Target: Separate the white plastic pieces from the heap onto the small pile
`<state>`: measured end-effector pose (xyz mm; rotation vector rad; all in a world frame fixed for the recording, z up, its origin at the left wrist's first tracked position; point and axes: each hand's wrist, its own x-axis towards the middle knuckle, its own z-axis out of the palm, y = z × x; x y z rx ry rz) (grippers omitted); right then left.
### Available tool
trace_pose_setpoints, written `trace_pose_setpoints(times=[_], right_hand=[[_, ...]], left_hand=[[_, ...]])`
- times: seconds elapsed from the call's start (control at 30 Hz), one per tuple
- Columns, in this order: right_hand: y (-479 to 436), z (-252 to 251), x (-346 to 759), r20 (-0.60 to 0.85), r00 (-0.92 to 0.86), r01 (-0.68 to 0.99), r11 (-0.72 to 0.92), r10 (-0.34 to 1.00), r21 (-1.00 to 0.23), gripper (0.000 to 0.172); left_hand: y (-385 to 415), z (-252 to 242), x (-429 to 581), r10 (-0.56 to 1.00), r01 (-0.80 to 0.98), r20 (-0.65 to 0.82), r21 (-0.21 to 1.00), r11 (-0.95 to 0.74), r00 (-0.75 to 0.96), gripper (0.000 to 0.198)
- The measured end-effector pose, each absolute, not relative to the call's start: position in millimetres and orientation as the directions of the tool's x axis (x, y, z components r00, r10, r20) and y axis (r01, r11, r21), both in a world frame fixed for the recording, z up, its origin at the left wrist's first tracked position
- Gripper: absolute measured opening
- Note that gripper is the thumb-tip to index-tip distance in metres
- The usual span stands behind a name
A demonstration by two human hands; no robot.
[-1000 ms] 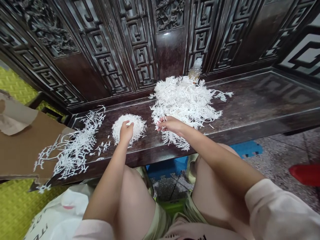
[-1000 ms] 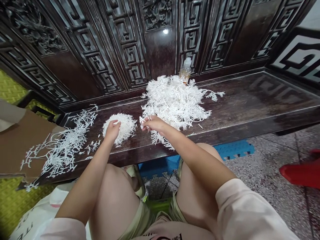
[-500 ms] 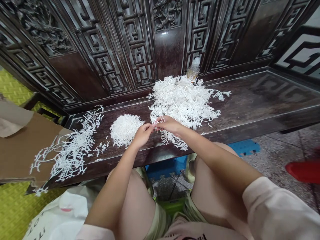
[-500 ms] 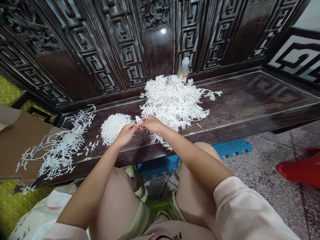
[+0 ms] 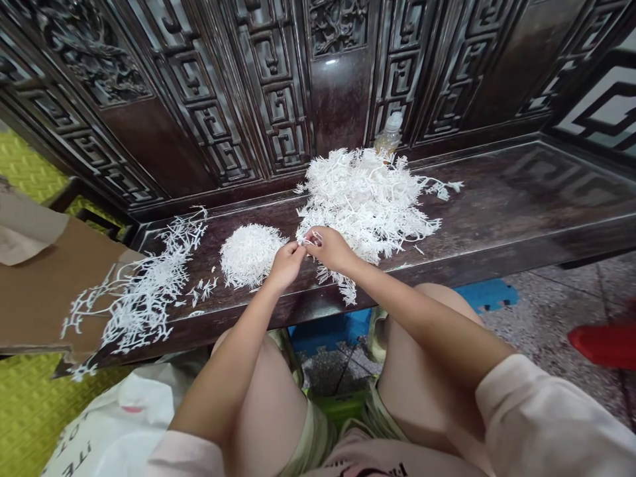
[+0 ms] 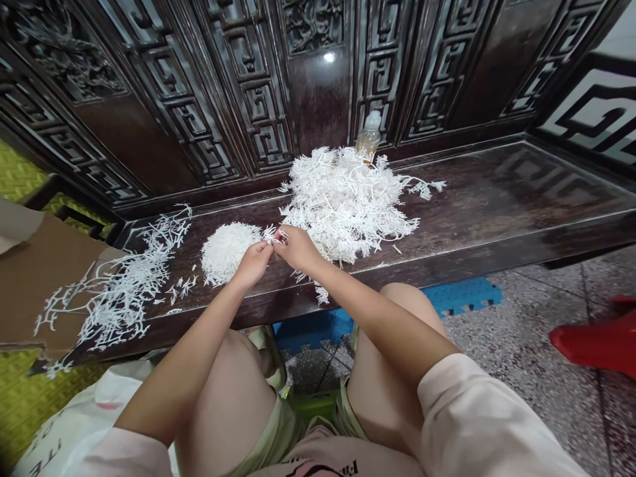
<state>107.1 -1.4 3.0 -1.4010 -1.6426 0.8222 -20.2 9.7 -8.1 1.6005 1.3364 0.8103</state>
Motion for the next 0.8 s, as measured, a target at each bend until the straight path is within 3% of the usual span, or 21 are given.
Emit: trace_pose_setpoints(times=[0.37, 0.67, 0.8], right_hand=[[-7, 11, 102, 0.18, 0.043, 0.545, 0.128, 0.983, -0.829, 0.008], [0, -3, 98, 0.176, 0.138, 0.445, 0.098, 0.975, -0.89, 0.008], [16, 5, 131, 0.097, 0.326, 0.362, -0.03, 0.94, -0.932, 0.008]], left_hand=[[10, -10, -19, 0.977, 0.353, -0.036, 0.935, -0.042, 0.212, 0.018], [3, -10, -9, 0.984, 0.241, -0.154, 0.962, 0.129, 0.086, 0.017], [-8, -6, -11, 0.976, 0.271, -0.135, 0.959, 0.085, 0.171, 0.016]])
